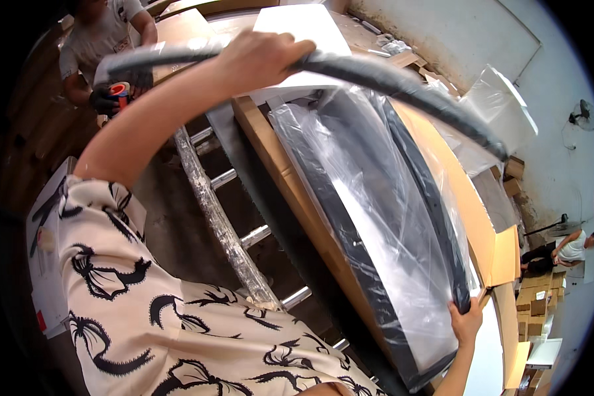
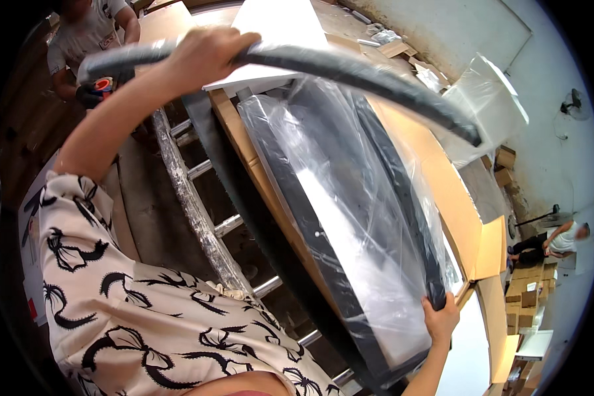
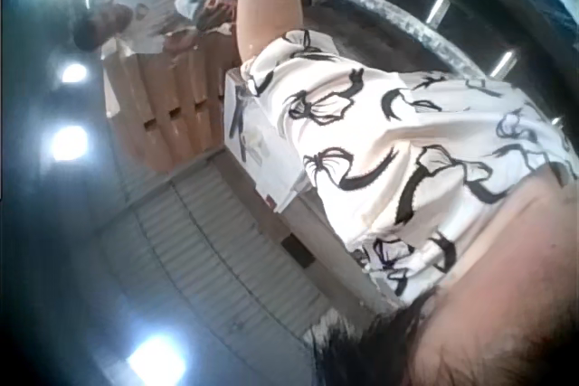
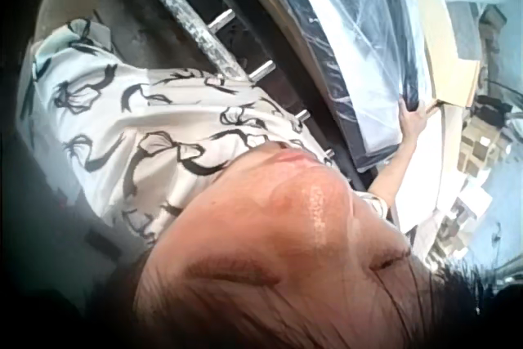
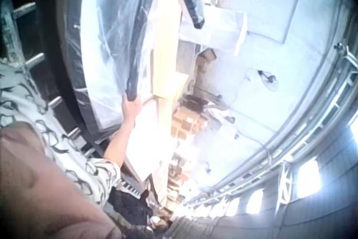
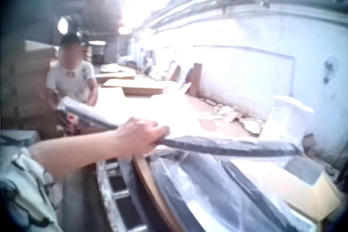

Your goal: The person uses a yellow utility knife to cut open a large cardboard box on a conveyor belt. They remove white foam inserts and plastic-wrapped black components, placing them on a nearby table. The person then closes the box flaps and moves the box along the conveyor belt.

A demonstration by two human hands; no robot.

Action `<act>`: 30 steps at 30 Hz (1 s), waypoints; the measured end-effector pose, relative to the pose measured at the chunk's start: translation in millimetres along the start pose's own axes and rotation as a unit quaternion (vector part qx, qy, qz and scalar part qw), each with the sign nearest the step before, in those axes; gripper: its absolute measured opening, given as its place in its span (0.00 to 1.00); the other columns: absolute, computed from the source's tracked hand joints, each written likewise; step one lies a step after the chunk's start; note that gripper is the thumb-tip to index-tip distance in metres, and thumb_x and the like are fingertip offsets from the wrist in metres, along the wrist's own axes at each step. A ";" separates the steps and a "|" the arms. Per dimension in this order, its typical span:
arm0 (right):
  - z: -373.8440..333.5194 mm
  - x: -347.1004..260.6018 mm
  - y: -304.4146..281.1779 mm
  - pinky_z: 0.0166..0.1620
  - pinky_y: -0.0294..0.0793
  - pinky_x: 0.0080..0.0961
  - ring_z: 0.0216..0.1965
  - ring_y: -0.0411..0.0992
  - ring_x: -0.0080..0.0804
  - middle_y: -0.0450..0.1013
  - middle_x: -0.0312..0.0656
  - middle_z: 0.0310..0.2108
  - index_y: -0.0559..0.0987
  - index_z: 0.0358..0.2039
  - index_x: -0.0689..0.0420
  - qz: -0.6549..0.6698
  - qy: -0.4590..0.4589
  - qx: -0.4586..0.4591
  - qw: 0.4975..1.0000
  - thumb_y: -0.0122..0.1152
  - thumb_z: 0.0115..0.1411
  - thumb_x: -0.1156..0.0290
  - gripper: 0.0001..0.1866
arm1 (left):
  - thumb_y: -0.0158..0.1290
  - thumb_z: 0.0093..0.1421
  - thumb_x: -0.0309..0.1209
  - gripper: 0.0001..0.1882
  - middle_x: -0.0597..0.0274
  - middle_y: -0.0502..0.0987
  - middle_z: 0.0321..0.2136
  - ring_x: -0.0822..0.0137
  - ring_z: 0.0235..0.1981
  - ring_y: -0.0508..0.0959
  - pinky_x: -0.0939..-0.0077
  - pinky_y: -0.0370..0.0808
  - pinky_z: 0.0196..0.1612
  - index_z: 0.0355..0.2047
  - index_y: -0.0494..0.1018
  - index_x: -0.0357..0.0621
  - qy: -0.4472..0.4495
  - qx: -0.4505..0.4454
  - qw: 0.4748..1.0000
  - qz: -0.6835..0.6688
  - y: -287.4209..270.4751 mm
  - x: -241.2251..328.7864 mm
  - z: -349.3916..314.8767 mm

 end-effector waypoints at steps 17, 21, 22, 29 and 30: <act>99.7 -5.9 59.8 0.26 0.65 0.32 0.19 0.63 0.37 0.68 0.45 0.17 0.70 0.24 0.63 0.096 -0.020 -0.099 0.990 0.71 0.46 0.60 0.21 | 0.55 0.57 0.42 0.20 0.54 0.77 0.31 0.51 0.32 0.78 0.59 0.74 0.35 0.47 0.69 0.48 -0.219 -0.242 0.944 0.055 64.5 -56.6 -95.7; 130.3 -17.4 79.3 0.26 0.64 0.27 0.20 0.61 0.29 0.66 0.41 0.16 0.70 0.24 0.63 0.119 -0.015 -0.135 0.984 0.71 0.46 0.61 0.21 | 0.54 0.59 0.43 0.19 0.51 0.78 0.31 0.51 0.35 0.78 0.59 0.74 0.37 0.46 0.71 0.47 -0.317 -0.232 0.919 0.005 69.0 -94.0 -115.6; 115.9 -12.7 76.7 0.26 0.64 0.27 0.20 0.61 0.29 0.66 0.41 0.16 0.70 0.24 0.63 0.120 -0.016 -0.150 0.981 0.72 0.46 0.61 0.21 | 0.55 0.58 0.41 0.17 0.48 0.77 0.29 0.51 0.32 0.78 0.63 0.73 0.35 0.43 0.72 0.44 -0.317 -0.203 0.926 -0.028 57.5 -87.8 -128.6; 101.0 -13.6 62.9 0.26 0.64 0.24 0.20 0.61 0.25 0.66 0.38 0.16 0.73 0.26 0.62 0.153 -0.078 -0.166 0.971 0.73 0.45 0.61 0.20 | 0.56 0.57 0.44 0.18 0.48 0.75 0.22 0.48 0.26 0.77 0.59 0.71 0.31 0.41 0.73 0.44 -0.370 -0.197 0.894 -0.156 71.6 -68.3 -151.6; 102.2 -15.4 69.8 0.26 0.64 0.24 0.21 0.61 0.24 0.66 0.37 0.16 0.73 0.26 0.62 0.141 -0.065 -0.185 0.970 0.73 0.45 0.61 0.20 | 0.56 0.57 0.43 0.17 0.47 0.75 0.23 0.47 0.28 0.77 0.59 0.72 0.32 0.41 0.73 0.45 -0.366 -0.184 0.895 -0.177 71.5 -60.8 -148.9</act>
Point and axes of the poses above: each hand's wrist, its own z-axis towards the middle knuckle, its own y-axis out of the palm, x = y × z, the point moved 10 cm from there along z, towards the middle knuckle
